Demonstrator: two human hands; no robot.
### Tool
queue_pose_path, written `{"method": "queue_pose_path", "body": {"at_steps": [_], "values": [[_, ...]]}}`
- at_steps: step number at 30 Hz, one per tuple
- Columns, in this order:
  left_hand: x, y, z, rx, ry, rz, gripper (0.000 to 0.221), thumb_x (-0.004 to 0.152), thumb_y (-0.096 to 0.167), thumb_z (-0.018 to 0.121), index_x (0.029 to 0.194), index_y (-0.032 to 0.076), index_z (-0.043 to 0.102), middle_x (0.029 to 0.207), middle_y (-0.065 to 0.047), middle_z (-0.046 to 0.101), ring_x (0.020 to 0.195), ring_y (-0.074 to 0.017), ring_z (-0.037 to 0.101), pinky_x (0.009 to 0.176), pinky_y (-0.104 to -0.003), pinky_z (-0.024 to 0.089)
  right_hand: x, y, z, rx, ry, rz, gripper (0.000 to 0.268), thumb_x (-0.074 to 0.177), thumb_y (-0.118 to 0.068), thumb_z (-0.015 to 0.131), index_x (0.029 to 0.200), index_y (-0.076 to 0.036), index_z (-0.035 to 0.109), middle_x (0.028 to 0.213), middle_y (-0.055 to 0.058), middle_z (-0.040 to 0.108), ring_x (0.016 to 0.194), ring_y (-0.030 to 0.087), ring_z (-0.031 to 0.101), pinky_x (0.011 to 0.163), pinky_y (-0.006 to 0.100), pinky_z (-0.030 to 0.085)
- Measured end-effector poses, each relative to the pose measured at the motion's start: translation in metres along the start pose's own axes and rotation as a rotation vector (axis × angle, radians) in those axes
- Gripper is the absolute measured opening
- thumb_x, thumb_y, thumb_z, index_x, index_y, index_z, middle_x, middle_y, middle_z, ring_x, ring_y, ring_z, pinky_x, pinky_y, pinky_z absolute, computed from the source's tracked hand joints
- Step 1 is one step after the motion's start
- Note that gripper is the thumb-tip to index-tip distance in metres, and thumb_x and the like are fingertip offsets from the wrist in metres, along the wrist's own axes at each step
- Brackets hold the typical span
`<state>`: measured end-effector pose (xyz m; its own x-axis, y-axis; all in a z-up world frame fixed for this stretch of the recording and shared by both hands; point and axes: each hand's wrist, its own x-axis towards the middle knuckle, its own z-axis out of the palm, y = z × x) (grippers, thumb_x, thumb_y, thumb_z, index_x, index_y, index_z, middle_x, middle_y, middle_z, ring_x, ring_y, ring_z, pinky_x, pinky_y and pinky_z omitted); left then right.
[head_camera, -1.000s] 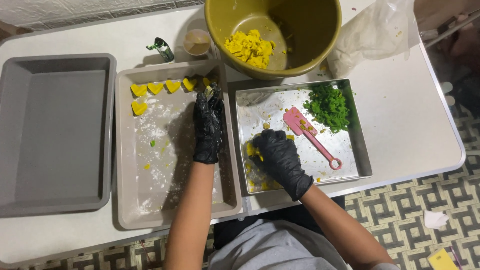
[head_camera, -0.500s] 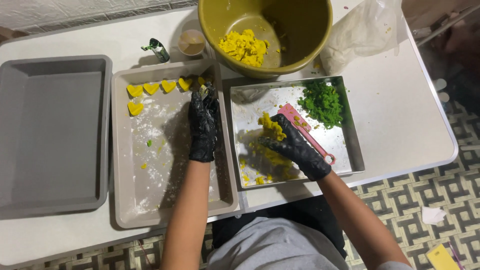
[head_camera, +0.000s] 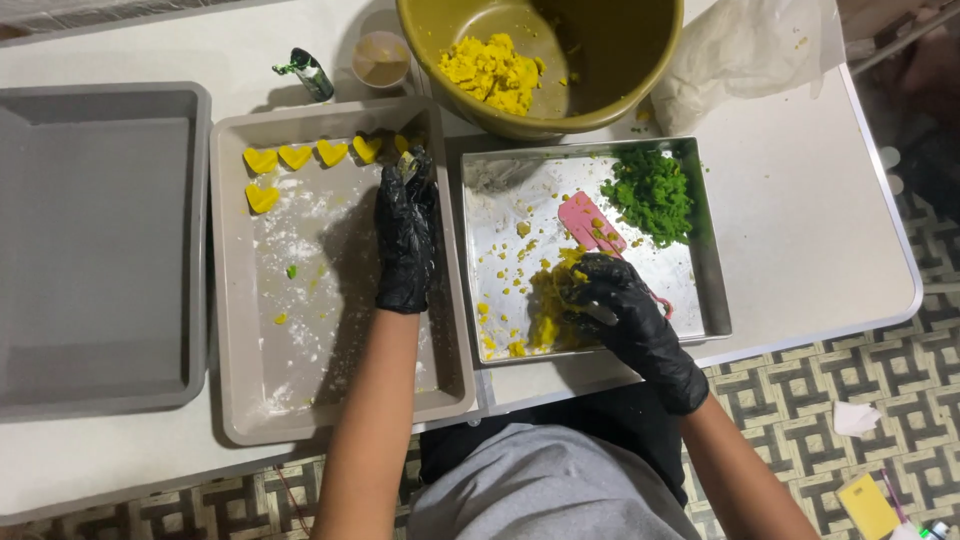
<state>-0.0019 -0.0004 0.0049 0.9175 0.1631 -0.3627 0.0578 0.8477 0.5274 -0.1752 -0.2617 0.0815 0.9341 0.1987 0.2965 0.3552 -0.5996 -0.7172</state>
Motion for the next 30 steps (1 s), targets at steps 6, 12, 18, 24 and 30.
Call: {"method": "queue_pose_path", "body": {"at_steps": [6,12,18,24,30], "values": [[-0.005,0.006,0.006,-0.032,0.013,-0.030,0.033,0.100,0.027,0.067,0.126,0.007,0.067,0.131,-0.016,0.068,0.121,-0.0287,0.067,0.103,-0.041,0.054,0.018,0.029,0.034,-0.381,-0.339,0.172,0.062,0.067,-0.041,0.087,0.122,-0.027,0.062,0.139,0.015,0.051,0.128,0.042,0.050,0.105,0.052,0.044],[-0.002,0.002,0.004,-0.022,0.007,-0.018,0.034,0.100,0.029,0.067,0.127,0.009,0.067,0.131,-0.016,0.069,0.122,-0.0285,0.067,0.103,-0.042,0.053,0.023,0.070,0.060,-0.322,-0.354,0.144,0.051,0.078,-0.039,0.078,0.121,-0.020,0.058,0.122,0.011,0.056,0.112,0.038,0.057,0.087,0.050,0.055],[0.007,-0.006,-0.005,0.005,0.011,0.020,0.033,0.100,0.027,0.067,0.127,0.008,0.068,0.130,-0.017,0.069,0.120,-0.0309,0.068,0.099,-0.042,0.056,0.017,0.119,0.076,-0.370,-0.242,0.150,0.052,0.082,-0.041,0.075,0.127,-0.021,0.059,0.124,0.009,0.062,0.110,0.034,0.064,0.086,0.045,0.057],[0.011,-0.008,-0.007,0.017,-0.005,0.042,0.033,0.100,0.025,0.068,0.128,0.008,0.067,0.130,-0.019,0.068,0.121,-0.0322,0.067,0.099,-0.044,0.056,0.030,0.136,0.060,0.247,-0.143,0.187,0.042,0.074,-0.016,0.086,0.113,-0.011,0.069,0.100,0.010,0.070,0.097,0.030,0.069,0.084,0.039,0.056],[0.018,-0.013,-0.012,-0.035,-0.010,0.039,0.033,0.100,0.021,0.067,0.127,0.003,0.067,0.128,-0.023,0.068,0.120,-0.0383,0.067,0.096,-0.047,0.058,0.059,-0.050,-0.007,0.618,0.073,0.331,0.045,0.081,-0.008,0.083,0.121,-0.004,0.063,0.104,0.010,0.071,0.097,0.018,0.069,0.094,0.033,0.056]]}}
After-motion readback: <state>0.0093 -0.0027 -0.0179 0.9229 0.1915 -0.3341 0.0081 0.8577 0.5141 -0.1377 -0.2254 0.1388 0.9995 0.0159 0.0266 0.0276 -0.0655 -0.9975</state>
